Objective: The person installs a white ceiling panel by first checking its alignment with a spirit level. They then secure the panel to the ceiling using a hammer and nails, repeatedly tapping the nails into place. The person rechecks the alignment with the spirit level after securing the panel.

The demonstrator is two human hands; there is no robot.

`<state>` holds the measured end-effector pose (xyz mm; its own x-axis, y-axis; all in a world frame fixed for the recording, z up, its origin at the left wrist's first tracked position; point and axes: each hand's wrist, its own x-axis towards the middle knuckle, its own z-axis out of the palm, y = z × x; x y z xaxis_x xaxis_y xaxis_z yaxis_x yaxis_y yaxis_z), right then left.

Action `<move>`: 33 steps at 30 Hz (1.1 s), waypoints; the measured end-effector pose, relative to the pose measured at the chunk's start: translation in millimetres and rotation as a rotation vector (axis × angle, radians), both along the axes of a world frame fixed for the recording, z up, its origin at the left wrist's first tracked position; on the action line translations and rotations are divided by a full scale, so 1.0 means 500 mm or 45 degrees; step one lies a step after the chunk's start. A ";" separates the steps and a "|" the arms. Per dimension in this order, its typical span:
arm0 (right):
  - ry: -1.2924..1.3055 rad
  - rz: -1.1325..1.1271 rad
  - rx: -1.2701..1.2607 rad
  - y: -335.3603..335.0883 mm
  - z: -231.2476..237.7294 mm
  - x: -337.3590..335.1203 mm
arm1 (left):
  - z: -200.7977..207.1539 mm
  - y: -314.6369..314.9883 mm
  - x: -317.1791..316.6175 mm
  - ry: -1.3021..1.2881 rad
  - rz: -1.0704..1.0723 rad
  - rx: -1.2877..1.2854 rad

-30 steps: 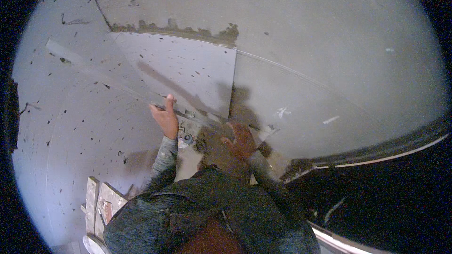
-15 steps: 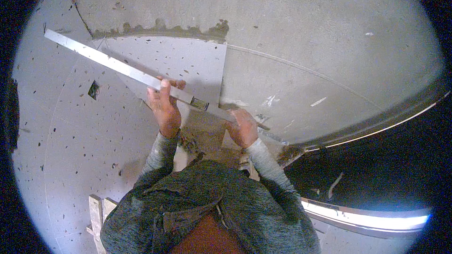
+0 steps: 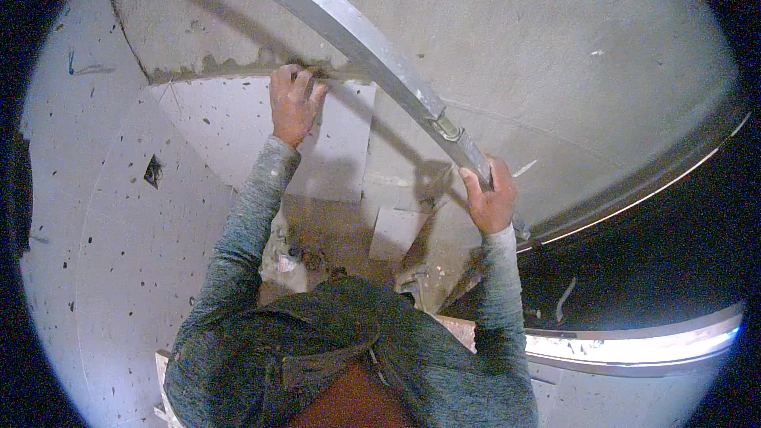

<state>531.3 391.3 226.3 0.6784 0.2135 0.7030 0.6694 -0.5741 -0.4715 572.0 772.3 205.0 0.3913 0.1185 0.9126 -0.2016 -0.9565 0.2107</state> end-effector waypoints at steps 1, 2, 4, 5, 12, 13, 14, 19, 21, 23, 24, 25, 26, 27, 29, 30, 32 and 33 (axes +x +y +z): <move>0.016 -0.031 -0.005 -0.010 -0.003 -0.005 | 0.001 0.002 0.004 0.003 -0.009 -0.001; 0.032 -0.061 -0.009 -0.021 -0.011 -0.006 | 0.000 0.004 0.006 0.007 -0.017 -0.003; 0.012 -0.105 -0.010 -0.035 -0.024 -0.002 | 0.001 0.007 0.010 -0.006 -0.006 -0.006; -0.024 -0.120 -0.008 -0.040 -0.031 0.000 | 0.005 0.009 0.012 -0.024 0.013 -0.008; 0.013 -0.135 0.034 -0.038 -0.024 -0.001 | 0.023 -0.019 0.042 -0.055 -0.069 0.044; -0.006 -0.145 0.015 -0.041 -0.025 0.000 | 0.028 -0.028 0.044 -0.028 -0.079 0.046; -0.025 -0.155 -0.003 -0.045 -0.029 0.001 | 0.035 -0.037 0.043 0.000 -0.089 0.049; -0.026 -0.150 0.018 -0.048 -0.036 0.014 | 0.034 -0.063 0.078 0.019 -0.192 0.114; 0.012 -0.131 0.047 -0.050 -0.035 0.019 | 0.040 -0.088 0.092 0.008 -0.268 0.094; -0.018 -0.146 0.088 -0.053 -0.046 0.030 | 0.050 -0.123 0.091 0.015 -0.276 0.164; -0.035 -0.149 0.105 -0.051 -0.051 0.034 | 0.051 -0.138 0.088 0.016 -0.275 0.196; -0.029 -0.130 0.092 -0.050 -0.042 0.032 | 0.048 -0.155 0.087 0.046 -0.270 0.219; -0.029 -0.115 0.077 -0.049 -0.025 0.029 | 0.042 -0.175 0.086 0.069 -0.269 0.242; -0.030 -0.098 0.062 -0.048 -0.014 0.030 | 0.036 -0.191 0.081 0.092 -0.266 0.264; 0.022 -0.123 0.079 -0.075 -0.013 0.043 | 0.037 -0.219 0.054 0.142 -0.334 0.204; 0.024 -0.120 0.075 -0.085 -0.009 0.051 | 0.032 -0.223 0.045 0.095 -0.360 0.164; 0.005 -0.108 0.049 -0.101 0.007 0.065 | 0.021 -0.220 0.036 -0.003 -0.402 0.086; -0.016 -0.098 0.029 -0.106 0.020 0.070 | 0.014 -0.208 0.031 -0.059 -0.416 0.053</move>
